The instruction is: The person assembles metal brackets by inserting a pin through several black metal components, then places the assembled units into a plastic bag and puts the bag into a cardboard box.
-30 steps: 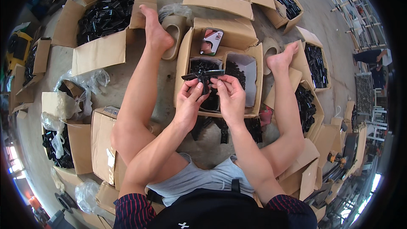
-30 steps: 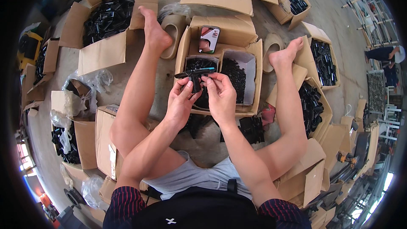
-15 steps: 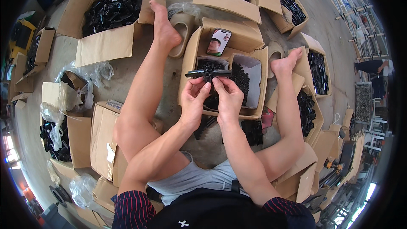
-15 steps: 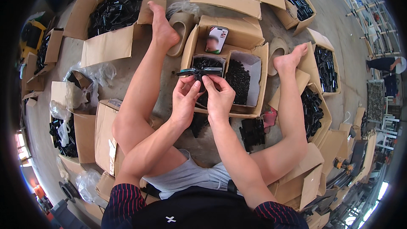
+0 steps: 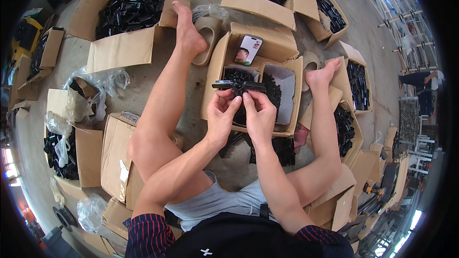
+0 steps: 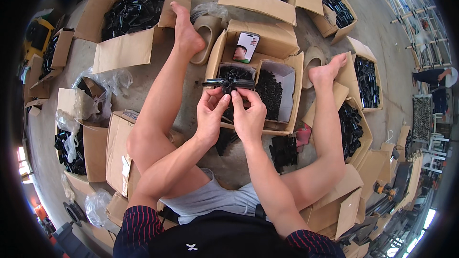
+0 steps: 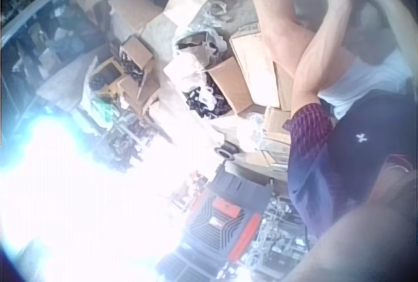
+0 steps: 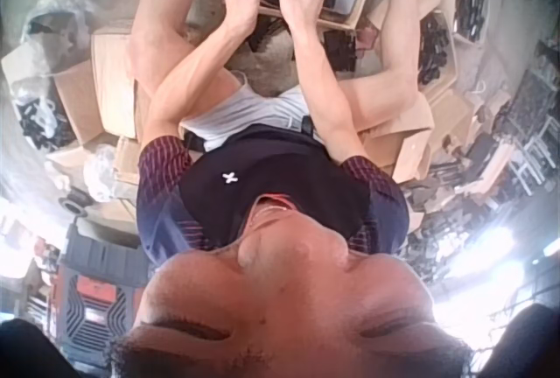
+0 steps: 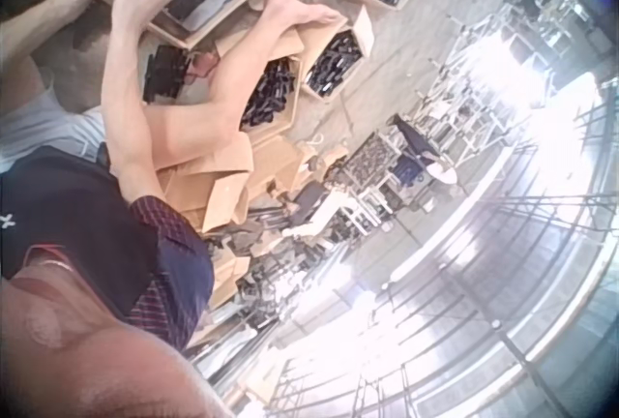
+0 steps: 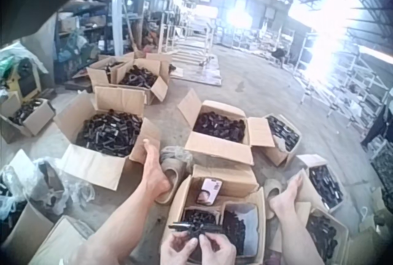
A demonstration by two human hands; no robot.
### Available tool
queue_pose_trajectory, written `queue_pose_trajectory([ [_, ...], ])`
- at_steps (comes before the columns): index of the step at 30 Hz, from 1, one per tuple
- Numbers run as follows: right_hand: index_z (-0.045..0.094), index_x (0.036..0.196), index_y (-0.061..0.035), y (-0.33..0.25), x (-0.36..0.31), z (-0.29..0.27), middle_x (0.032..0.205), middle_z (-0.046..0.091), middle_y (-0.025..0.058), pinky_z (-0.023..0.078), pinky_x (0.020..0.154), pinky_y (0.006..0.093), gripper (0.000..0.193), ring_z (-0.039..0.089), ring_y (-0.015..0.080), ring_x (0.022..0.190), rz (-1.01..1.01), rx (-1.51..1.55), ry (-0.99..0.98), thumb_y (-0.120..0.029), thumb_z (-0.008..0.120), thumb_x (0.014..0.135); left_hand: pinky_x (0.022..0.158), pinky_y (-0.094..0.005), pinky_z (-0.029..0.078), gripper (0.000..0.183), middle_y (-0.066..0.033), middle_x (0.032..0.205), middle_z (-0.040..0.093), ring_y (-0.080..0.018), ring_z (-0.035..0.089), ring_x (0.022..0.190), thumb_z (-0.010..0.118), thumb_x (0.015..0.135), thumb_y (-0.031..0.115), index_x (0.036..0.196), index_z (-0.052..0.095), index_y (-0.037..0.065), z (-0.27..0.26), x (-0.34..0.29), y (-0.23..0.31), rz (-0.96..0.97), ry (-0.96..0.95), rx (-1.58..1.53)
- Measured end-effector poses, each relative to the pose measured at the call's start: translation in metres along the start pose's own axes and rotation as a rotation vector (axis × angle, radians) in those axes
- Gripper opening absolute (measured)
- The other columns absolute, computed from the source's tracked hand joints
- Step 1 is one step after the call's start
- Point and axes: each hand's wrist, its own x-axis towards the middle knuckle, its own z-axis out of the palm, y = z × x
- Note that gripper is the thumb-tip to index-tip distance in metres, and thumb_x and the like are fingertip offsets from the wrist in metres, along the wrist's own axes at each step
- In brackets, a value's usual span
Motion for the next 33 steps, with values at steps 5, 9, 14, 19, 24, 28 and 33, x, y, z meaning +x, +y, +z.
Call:
queue_pose_trajectory([
  [5, 0.071, 0.09, 0.0022, -0.01, 0.0, 0.007, 0.085, 0.069, 0.0147, 0.053, 0.07, 0.0346, 0.025, 0.068, 0.026, 0.074, -0.125, -0.222, 0.027, -0.022, 0.076, 0.091, 0.094, -0.0291, 0.051, 0.028, -0.0072, 0.114, 0.066, -0.0123, 0.061, 0.106, 0.071, 0.095, 0.006, 0.119, 0.057, 0.003, -0.011, -0.001, -0.002, 0.08, 0.047, 0.038],
  [9, 0.069, 0.099, 0.0041, -0.011, -0.002, -0.002, 0.088, 0.071, 0.0151, 0.054, 0.072, 0.034, 0.031, 0.07, 0.024, 0.077, -0.115, -0.118, 0.069, -0.025, 0.076, 0.091, 0.093, -0.0286, 0.051, 0.025, -0.0057, 0.114, 0.065, -0.012, 0.061, 0.106, 0.068, 0.097, 0.005, 0.119, 0.056, 0.004, 0.0, 0.002, -0.011, 0.018, 0.002, 0.007],
  [14, 0.073, 0.094, 0.0041, -0.002, -0.006, 0.002, 0.086, 0.071, 0.0105, 0.054, 0.07, 0.0294, 0.023, 0.069, 0.0148, 0.077, 0.011, -0.035, 0.108, -0.019, 0.075, 0.093, 0.093, -0.0283, 0.049, 0.023, -0.0053, 0.115, 0.063, -0.0125, 0.06, 0.104, 0.067, 0.097, 0.003, 0.116, 0.055, 0.005, 0.001, -0.004, -0.009, 0.007, 0.024, 0.03],
  [19, 0.071, 0.097, 0.0049, 0.003, -0.008, 0.004, 0.09, 0.072, 0.0121, 0.056, 0.072, 0.0311, 0.029, 0.072, 0.0191, 0.08, -0.079, 0.046, 0.12, -0.022, 0.078, 0.091, 0.091, -0.0296, 0.051, 0.021, -0.0044, 0.114, 0.063, -0.012, 0.06, 0.104, 0.066, 0.098, 0.002, 0.116, 0.055, 0.005, -0.002, -0.003, -0.011, 0.014, -0.004, 0.031],
  [24, 0.071, 0.102, 0.0039, 0.015, -0.009, -0.001, 0.09, 0.072, 0.0097, 0.056, 0.069, 0.0292, 0.026, 0.07, 0.0155, 0.078, -0.026, 0.086, 0.125, -0.019, 0.077, 0.092, 0.089, -0.0298, 0.051, 0.02, -0.0032, 0.111, 0.063, -0.0116, 0.06, 0.1, 0.066, 0.098, 0.003, 0.115, 0.055, 0.006, 0.005, -0.007, -0.009, -0.023, -0.016, 0.021],
  [28, 0.071, 0.102, 0.0032, 0.011, -0.011, 0.003, 0.091, 0.072, 0.008, 0.055, 0.069, 0.0282, 0.024, 0.069, 0.014, 0.079, -0.058, 0.142, 0.144, -0.018, 0.076, 0.092, 0.083, -0.0302, 0.051, 0.02, -0.0039, 0.118, 0.063, -0.0131, 0.061, 0.103, 0.06, 0.101, 0.001, 0.117, 0.052, 0.009, -0.003, -0.005, -0.014, -0.009, -0.031, 0.047],
  [33, 0.07, 0.101, 0.0037, 0.031, -0.01, 0.0, 0.099, 0.072, 0.0093, 0.056, 0.075, 0.0282, 0.021, 0.07, 0.0149, 0.089, -0.018, 0.112, 0.141, -0.016, 0.073, 0.095, 0.084, -0.0304, 0.051, 0.02, -0.0033, 0.119, 0.063, -0.0126, 0.061, 0.104, 0.062, 0.1, 0.005, 0.117, 0.052, 0.01, -0.003, -0.005, -0.018, -0.025, -0.063, 0.043],
])
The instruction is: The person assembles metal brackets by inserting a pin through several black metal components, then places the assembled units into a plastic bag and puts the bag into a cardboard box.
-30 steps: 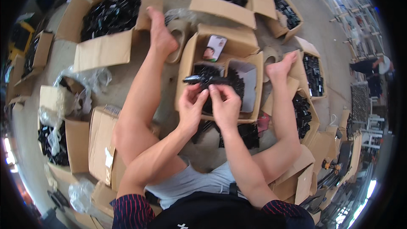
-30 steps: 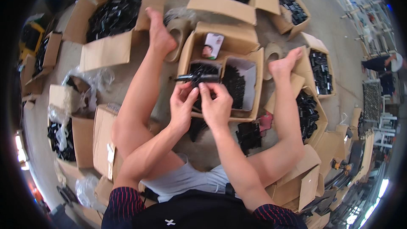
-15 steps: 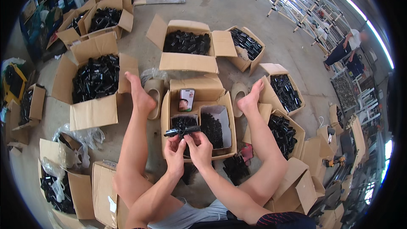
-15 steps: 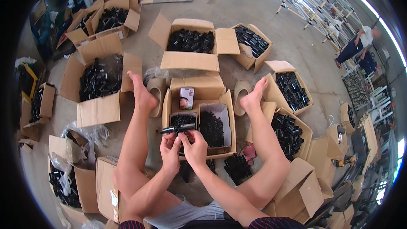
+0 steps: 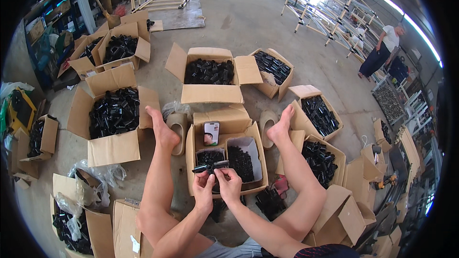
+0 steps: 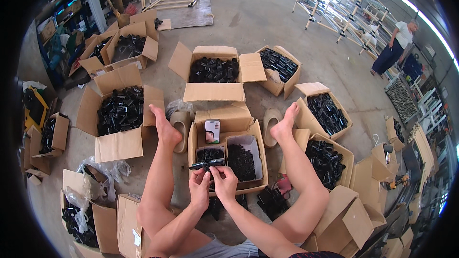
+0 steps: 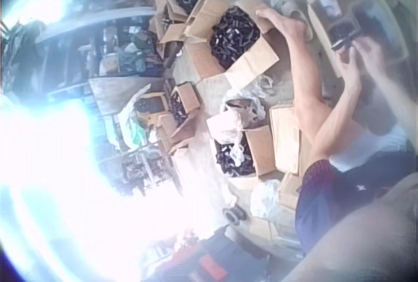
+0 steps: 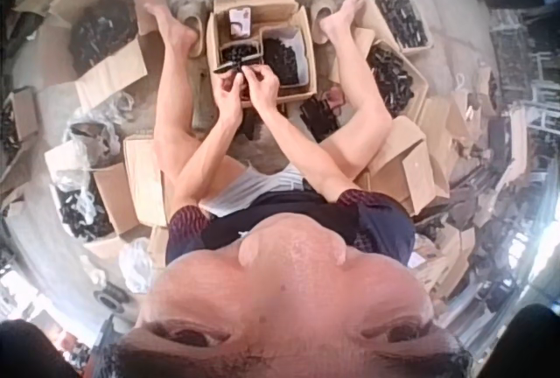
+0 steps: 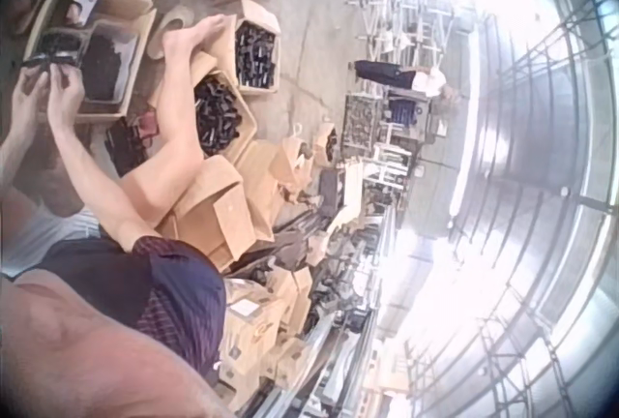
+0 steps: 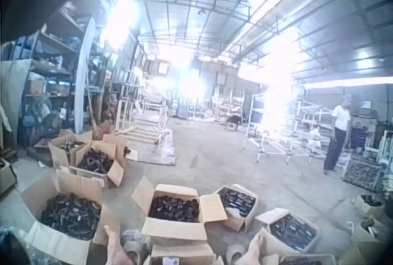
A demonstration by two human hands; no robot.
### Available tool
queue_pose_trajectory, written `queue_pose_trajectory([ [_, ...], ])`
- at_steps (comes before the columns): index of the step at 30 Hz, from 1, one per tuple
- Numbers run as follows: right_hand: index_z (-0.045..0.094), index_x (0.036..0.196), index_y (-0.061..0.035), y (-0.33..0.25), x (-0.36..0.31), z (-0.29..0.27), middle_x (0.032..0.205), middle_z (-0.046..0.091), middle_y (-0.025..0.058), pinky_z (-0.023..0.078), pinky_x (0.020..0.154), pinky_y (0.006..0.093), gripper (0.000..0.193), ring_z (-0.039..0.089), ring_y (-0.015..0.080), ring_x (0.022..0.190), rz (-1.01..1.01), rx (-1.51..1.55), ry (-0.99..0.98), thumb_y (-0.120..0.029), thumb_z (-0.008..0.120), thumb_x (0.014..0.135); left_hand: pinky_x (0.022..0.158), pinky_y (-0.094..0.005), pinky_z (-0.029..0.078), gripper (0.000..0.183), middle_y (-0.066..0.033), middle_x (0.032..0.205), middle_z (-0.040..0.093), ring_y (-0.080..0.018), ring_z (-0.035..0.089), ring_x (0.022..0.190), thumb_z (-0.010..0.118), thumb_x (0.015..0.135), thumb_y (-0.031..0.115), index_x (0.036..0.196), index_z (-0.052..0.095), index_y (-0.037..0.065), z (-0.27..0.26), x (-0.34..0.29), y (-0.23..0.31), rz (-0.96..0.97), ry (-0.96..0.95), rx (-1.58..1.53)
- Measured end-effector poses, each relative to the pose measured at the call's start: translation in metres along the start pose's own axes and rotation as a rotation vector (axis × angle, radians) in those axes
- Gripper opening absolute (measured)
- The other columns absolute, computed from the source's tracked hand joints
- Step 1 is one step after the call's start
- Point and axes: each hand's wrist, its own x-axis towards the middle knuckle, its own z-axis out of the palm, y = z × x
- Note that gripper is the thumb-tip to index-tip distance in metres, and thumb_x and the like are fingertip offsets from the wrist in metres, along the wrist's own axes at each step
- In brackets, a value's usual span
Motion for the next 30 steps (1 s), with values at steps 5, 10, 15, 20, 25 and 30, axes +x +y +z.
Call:
queue_pose_trajectory([
  [5, 0.069, 0.103, 0.004, -0.012, -0.005, 0.003, 0.099, 0.073, 0.0101, 0.056, 0.078, 0.028, 0.022, 0.07, 0.0144, 0.089, -0.014, 0.086, 0.025, -0.016, 0.072, 0.095, 0.087, -0.0309, 0.053, 0.022, -0.0047, 0.115, 0.063, -0.0129, 0.06, 0.104, 0.066, 0.097, 0.002, 0.115, 0.054, 0.008, 0.002, -0.002, 0.001, -0.014, 0.028, -0.034],
  [10, 0.069, 0.104, 0.0047, -0.016, -0.002, -0.002, 0.101, 0.073, 0.0103, 0.057, 0.079, 0.0281, 0.021, 0.069, 0.0135, 0.09, 0.093, 0.061, -0.048, -0.015, 0.072, 0.096, 0.087, -0.0306, 0.053, 0.023, -0.0055, 0.114, 0.063, -0.0134, 0.061, 0.103, 0.067, 0.097, 0.003, 0.115, 0.053, 0.007, -0.002, -0.001, 0.002, -0.004, -0.001, -0.016],
  [15, 0.07, 0.102, 0.004, -0.017, -0.005, -0.003, 0.099, 0.073, 0.0092, 0.056, 0.079, 0.027, 0.019, 0.069, 0.0126, 0.087, 0.033, 0.226, 0.003, -0.013, 0.074, 0.094, 0.086, -0.0298, 0.052, 0.022, -0.0038, 0.109, 0.063, -0.0121, 0.06, 0.098, 0.066, 0.097, 0.001, 0.113, 0.053, 0.007, 0.009, -0.004, 0.01, -0.008, 0.019, -0.017],
  [20, 0.071, 0.103, 0.0028, -0.024, -0.003, -0.001, 0.094, 0.072, 0.0056, 0.052, 0.08, 0.0249, 0.017, 0.065, 0.0095, 0.087, 0.12, 0.167, -0.012, -0.012, 0.074, 0.094, 0.084, -0.0281, 0.051, 0.022, -0.003, 0.108, 0.063, -0.0114, 0.06, 0.098, 0.067, 0.097, 0.001, 0.113, 0.053, 0.008, 0.002, -0.002, 0.007, 0.013, -0.004, -0.022],
  [25, 0.07, 0.104, 0.004, -0.018, -0.006, -0.003, 0.101, 0.071, 0.0074, 0.052, 0.079, 0.0251, 0.019, 0.065, 0.0107, 0.089, -0.042, 0.127, 0.02, -0.012, 0.073, 0.095, 0.083, -0.0301, 0.052, 0.02, -0.0037, 0.114, 0.064, -0.0123, 0.062, 0.101, 0.063, 0.099, 0.001, 0.113, 0.052, 0.009, 0.002, -0.002, 0.005, 0.014, -0.015, 0.014],
  [30, 0.07, 0.106, 0.005, -0.025, -0.005, -0.004, 0.112, 0.067, 0.0098, 0.053, 0.082, 0.0266, 0.02, 0.067, 0.0133, 0.094, 0.129, -0.018, -0.022, -0.011, 0.072, 0.095, 0.083, -0.0301, 0.053, 0.019, -0.0034, 0.116, 0.065, -0.0128, 0.063, 0.102, 0.062, 0.1, 0.002, 0.113, 0.052, 0.01, -0.004, 0.0, 0.001, -0.011, -0.04, 0.003],
])
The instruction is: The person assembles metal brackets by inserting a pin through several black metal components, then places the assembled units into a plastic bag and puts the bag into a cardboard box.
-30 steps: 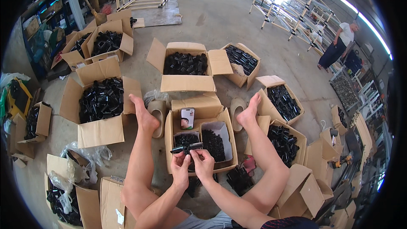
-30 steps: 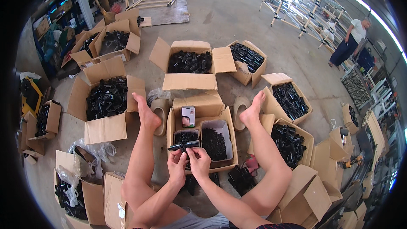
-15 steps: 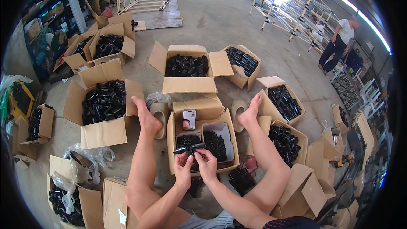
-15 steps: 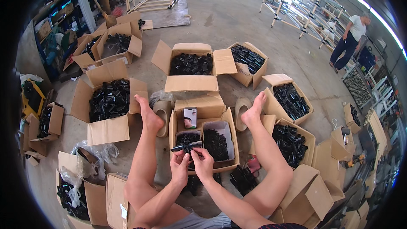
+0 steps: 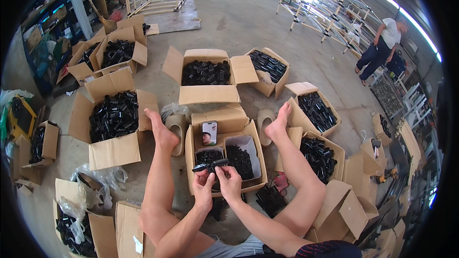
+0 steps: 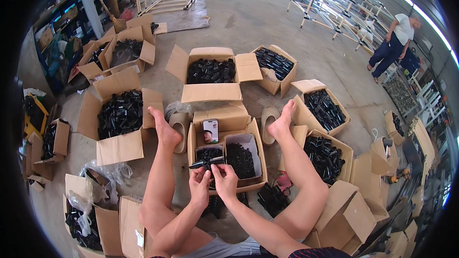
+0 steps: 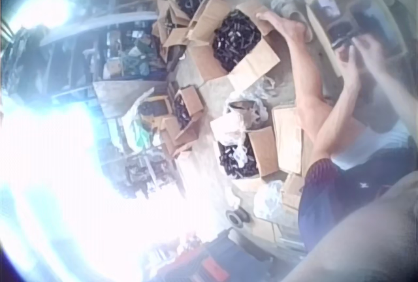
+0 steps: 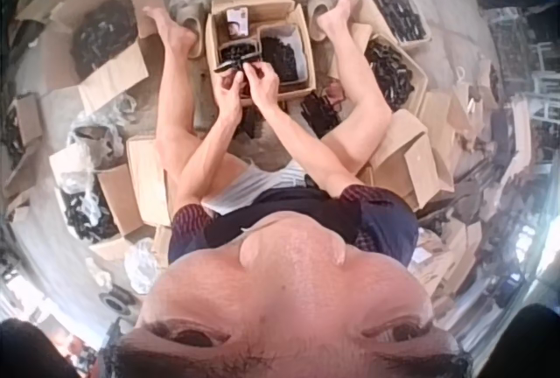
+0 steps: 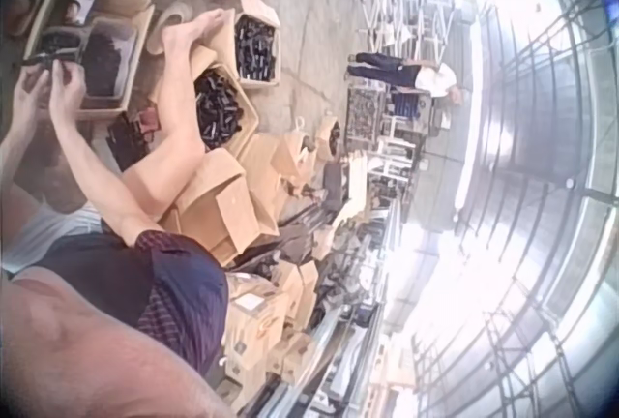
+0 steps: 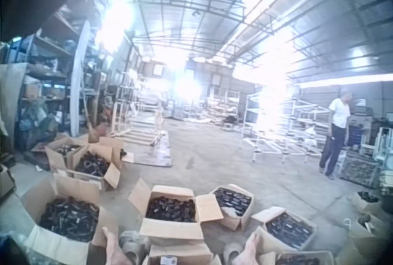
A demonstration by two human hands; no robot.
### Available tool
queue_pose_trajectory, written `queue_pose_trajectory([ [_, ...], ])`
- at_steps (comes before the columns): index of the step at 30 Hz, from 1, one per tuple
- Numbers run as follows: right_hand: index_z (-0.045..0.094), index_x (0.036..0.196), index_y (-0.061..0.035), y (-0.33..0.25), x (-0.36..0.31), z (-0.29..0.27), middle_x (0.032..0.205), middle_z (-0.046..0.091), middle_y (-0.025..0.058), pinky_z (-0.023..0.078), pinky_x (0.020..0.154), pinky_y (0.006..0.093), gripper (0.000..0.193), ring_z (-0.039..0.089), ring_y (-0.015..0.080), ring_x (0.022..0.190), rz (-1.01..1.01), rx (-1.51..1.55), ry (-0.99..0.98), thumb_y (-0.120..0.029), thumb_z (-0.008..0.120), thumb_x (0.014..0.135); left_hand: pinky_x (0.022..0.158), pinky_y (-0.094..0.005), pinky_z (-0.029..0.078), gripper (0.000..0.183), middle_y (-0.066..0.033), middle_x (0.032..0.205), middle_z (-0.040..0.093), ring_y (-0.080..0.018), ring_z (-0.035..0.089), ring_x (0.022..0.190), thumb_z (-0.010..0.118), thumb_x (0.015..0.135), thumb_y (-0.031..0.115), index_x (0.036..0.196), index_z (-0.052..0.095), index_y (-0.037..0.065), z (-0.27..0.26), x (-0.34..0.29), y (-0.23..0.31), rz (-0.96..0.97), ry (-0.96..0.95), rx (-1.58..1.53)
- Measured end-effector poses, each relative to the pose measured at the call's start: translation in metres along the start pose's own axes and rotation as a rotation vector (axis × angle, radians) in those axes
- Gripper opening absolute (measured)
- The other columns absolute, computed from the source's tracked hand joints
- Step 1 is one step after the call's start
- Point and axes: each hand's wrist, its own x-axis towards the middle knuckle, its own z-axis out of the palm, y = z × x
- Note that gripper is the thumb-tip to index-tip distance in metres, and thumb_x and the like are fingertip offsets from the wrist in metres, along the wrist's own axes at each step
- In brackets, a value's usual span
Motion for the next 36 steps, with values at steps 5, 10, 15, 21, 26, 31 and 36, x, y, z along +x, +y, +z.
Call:
queue_pose_trajectory([
  [5, 0.07, 0.104, 0.0052, 0.015, -0.002, 0.004, 0.109, 0.068, 0.0115, 0.057, 0.078, 0.0288, 0.023, 0.07, 0.016, 0.09, -0.168, 0.151, 0.036, -0.016, 0.073, 0.094, 0.083, -0.0289, 0.052, 0.018, -0.0029, 0.114, 0.065, -0.0124, 0.063, 0.101, 0.061, 0.1, 0.003, 0.112, 0.051, 0.011, 0.002, -0.001, 0.002, 0.003, -0.005, -0.003],
  [10, 0.07, 0.105, 0.006, 0.013, 0.001, 0.0, 0.106, 0.068, 0.0114, 0.057, 0.08, 0.0283, 0.025, 0.071, 0.0168, 0.093, -0.05, 0.118, 0.008, -0.016, 0.074, 0.094, 0.083, -0.0283, 0.052, 0.018, -0.003, 0.112, 0.064, -0.0116, 0.062, 0.1, 0.062, 0.099, 0.001, 0.112, 0.052, 0.01, 0.005, -0.004, 0.006, 0.004, -0.009, -0.021],
  [15, 0.07, 0.105, 0.0063, 0.016, 0.001, 0.0, 0.107, 0.069, 0.0113, 0.057, 0.081, 0.0279, 0.026, 0.07, 0.0167, 0.093, -0.116, 0.175, 0.011, -0.016, 0.075, 0.093, 0.083, -0.0277, 0.052, 0.021, -0.0031, 0.109, 0.064, -0.0109, 0.061, 0.098, 0.064, 0.098, 0.0, 0.113, 0.053, 0.009, 0.005, -0.005, 0.007, 0.007, -0.02, -0.01],
  [21, 0.07, 0.103, 0.0049, 0.017, 0.003, 0.003, 0.107, 0.068, 0.0092, 0.057, 0.083, 0.029, 0.021, 0.069, 0.0168, 0.098, -0.125, 0.255, -0.003, -0.014, 0.073, 0.094, 0.084, -0.0274, 0.052, 0.021, -0.0032, 0.109, 0.064, -0.011, 0.062, 0.097, 0.066, 0.097, 0.002, 0.112, 0.053, 0.008, 0.009, -0.003, 0.013, 0.02, 0.013, -0.017],
  [26, 0.07, 0.105, 0.0049, 0.009, 0.003, -0.004, 0.103, 0.07, 0.0072, 0.055, 0.081, 0.0261, 0.018, 0.067, 0.0118, 0.094, -0.029, 0.182, -0.012, -0.01, 0.072, 0.095, 0.082, -0.0291, 0.054, 0.021, -0.004, 0.116, 0.064, -0.0129, 0.064, 0.1, 0.061, 0.099, 0.0, 0.115, 0.052, 0.011, 0.006, 0.0, 0.006, 0.044, -0.07, 0.006],
  [31, 0.073, 0.1, 0.0028, 0.012, 0.002, -0.003, 0.097, 0.071, 0.0057, 0.051, 0.075, 0.0252, 0.018, 0.065, 0.0098, 0.085, -0.121, 0.085, 0.068, -0.014, 0.075, 0.093, 0.086, -0.0284, 0.053, 0.022, -0.0024, 0.109, 0.065, -0.0115, 0.062, 0.098, 0.068, 0.096, 0.003, 0.112, 0.054, 0.009, 0.007, -0.003, 0.001, 0.006, -0.015, -0.027],
  [36, 0.061, 0.124, -0.0003, 0.018, 0.0, -0.014, 0.105, 0.069, 0.0081, 0.053, 0.084, 0.0281, 0.039, 0.064, 0.0131, 0.091, -0.09, 0.39, -0.019, -0.019, 0.076, 0.093, 0.09, -0.0285, 0.051, 0.025, -0.0043, 0.112, 0.066, -0.0129, 0.063, 0.101, 0.069, 0.094, 0.001, 0.113, 0.055, 0.008, 0.01, -0.004, 0.007, -0.045, -0.012, -0.012],
])
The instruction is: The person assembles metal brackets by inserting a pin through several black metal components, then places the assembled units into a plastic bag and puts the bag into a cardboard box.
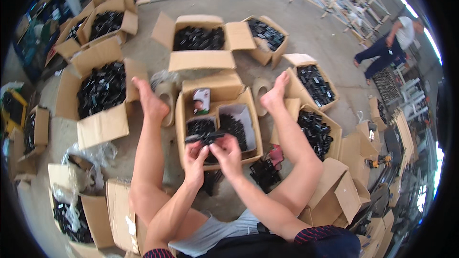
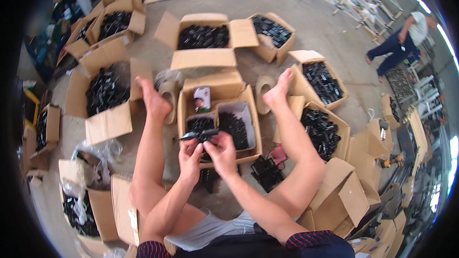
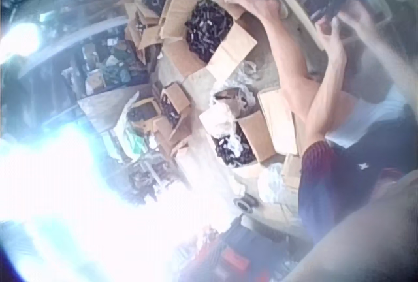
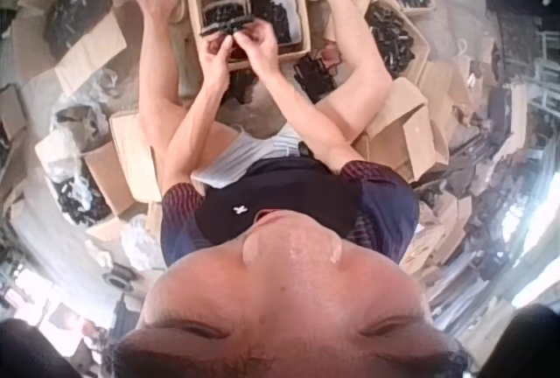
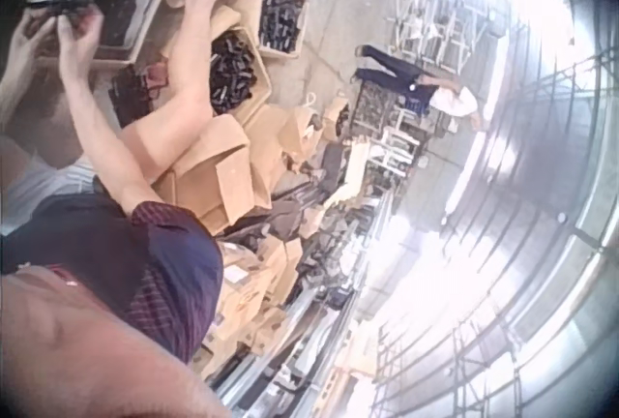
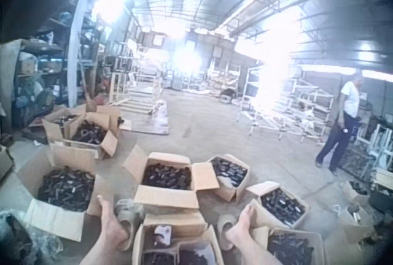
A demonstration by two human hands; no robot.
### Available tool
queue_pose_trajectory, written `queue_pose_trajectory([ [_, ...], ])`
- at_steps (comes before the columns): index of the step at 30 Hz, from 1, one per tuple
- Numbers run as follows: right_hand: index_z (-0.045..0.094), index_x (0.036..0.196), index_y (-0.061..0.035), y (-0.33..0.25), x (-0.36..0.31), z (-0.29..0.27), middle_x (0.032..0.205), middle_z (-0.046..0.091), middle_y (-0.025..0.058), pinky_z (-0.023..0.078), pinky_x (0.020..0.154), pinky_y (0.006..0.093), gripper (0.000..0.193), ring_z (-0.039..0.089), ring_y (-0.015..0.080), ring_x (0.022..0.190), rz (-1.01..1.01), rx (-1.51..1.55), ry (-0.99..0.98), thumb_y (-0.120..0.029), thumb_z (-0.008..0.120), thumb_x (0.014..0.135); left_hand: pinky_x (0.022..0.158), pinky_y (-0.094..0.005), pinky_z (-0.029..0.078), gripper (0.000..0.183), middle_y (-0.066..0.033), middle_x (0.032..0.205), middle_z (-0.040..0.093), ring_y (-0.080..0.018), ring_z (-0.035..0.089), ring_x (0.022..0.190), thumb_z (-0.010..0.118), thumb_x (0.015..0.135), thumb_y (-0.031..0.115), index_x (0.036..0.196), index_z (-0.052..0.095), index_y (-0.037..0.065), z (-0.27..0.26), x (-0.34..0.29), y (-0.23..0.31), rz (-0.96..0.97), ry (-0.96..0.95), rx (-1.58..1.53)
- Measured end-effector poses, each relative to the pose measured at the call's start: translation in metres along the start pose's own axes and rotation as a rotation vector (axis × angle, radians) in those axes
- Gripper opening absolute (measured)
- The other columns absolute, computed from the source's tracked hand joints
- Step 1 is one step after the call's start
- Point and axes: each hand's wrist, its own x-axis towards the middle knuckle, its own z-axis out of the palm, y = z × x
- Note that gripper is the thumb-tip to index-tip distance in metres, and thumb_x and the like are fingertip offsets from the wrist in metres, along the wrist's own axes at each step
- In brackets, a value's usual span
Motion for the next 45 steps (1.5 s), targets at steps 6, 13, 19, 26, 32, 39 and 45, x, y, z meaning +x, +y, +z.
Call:
queue_pose_trajectory([
  [6, 0.06, 0.124, -0.0029, -0.033, 0.016, -0.027, 0.112, 0.073, 0.0086, 0.05, 0.088, 0.0227, 0.031, 0.064, 0.0084, 0.098, 0.039, 0.026, -0.144, -0.016, 0.07, 0.098, 0.092, -0.0283, 0.049, 0.017, 0.0002, 0.106, 0.061, -0.0105, 0.059, 0.1, 0.067, 0.098, 0.009, 0.109, 0.054, 0.01, 0.0, -0.004, 0.005, -0.148, -0.239, -0.068],
  [13, 0.058, 0.125, 0.0034, -0.048, -0.013, -0.03, 0.111, 0.072, 0.0122, 0.053, 0.091, 0.026, 0.044, 0.067, 0.0133, 0.101, -0.016, -0.17, -0.154, -0.011, 0.08, 0.09, 0.084, -0.026, 0.044, 0.024, 0.0015, 0.101, 0.06, -0.0067, 0.056, 0.093, 0.057, 0.106, 0.027, 0.122, 0.053, 0.009, -0.008, 0.008, -0.003, -0.196, -0.269, -0.119],
  [19, 0.052, 0.136, 0.0021, -0.047, -0.03, -0.073, 0.11, 0.071, 0.0116, 0.053, 0.089, 0.0267, 0.048, 0.067, 0.0128, 0.098, -0.049, -0.235, -0.178, -0.007, 0.073, 0.094, 0.106, -0.0306, 0.043, 0.039, -0.0061, 0.121, 0.066, -0.0125, 0.059, 0.117, 0.061, 0.103, 0.018, 0.138, 0.055, 0.001, 0.002, -0.001, 0.036, -0.051, -0.342, 0.177],
  [26, 0.073, 0.095, -0.0007, -0.026, -0.042, -0.174, 0.083, 0.075, 0.0166, 0.057, 0.075, 0.0391, 0.029, 0.074, 0.0278, 0.079, 0.26, -1.185, -0.082, -0.03, 0.073, 0.091, 0.1, -0.0309, 0.046, 0.038, -0.0108, 0.122, 0.068, -0.0164, 0.061, 0.111, 0.059, 0.1, 0.006, 0.136, 0.054, -0.001, 0.002, -0.001, 0.06, 0.387, -0.349, 0.794],
  [32, 0.07, 0.108, 0.0004, 0.034, -0.067, -0.13, 0.107, 0.072, 0.0255, 0.055, 0.089, 0.051, 0.04, 0.069, 0.044, 0.104, 0.681, -1.592, -0.439, -0.036, 0.072, 0.089, 0.11, -0.0323, 0.039, 0.043, -0.011, 0.122, 0.067, -0.0167, 0.061, 0.116, 0.055, 0.106, 0.017, 0.143, 0.047, -0.004, -0.004, -0.001, 0.048, 0.203, -0.318, 0.438],
  [39, 0.068, 0.105, -0.0011, 0.005, -0.099, -0.131, 0.098, 0.072, 0.0256, 0.054, 0.087, 0.0534, 0.029, 0.068, 0.0479, 0.099, 0.57, -1.437, -0.34, -0.028, 0.063, 0.095, 0.107, -0.0368, 0.046, 0.047, -0.0137, 0.123, 0.068, -0.0193, 0.064, 0.114, 0.058, 0.105, 0.031, 0.137, 0.052, -0.004, -0.003, -0.001, 0.051, -0.001, -0.372, 0.208],
  [45, 0.066, 0.115, 0.0041, -0.098, -0.098, -0.132, 0.091, 0.075, 0.0146, 0.061, 0.07, 0.0314, 0.019, 0.075, 0.0173, 0.088, 0.426, -0.792, -0.12, -0.001, 0.062, 0.097, 0.098, -0.0358, 0.053, 0.047, -0.0117, 0.121, 0.07, -0.0173, 0.066, 0.109, 0.062, 0.102, 0.034, 0.133, 0.057, -0.001, -0.009, -0.001, 0.038, -0.164, -0.393, 0.07],
])
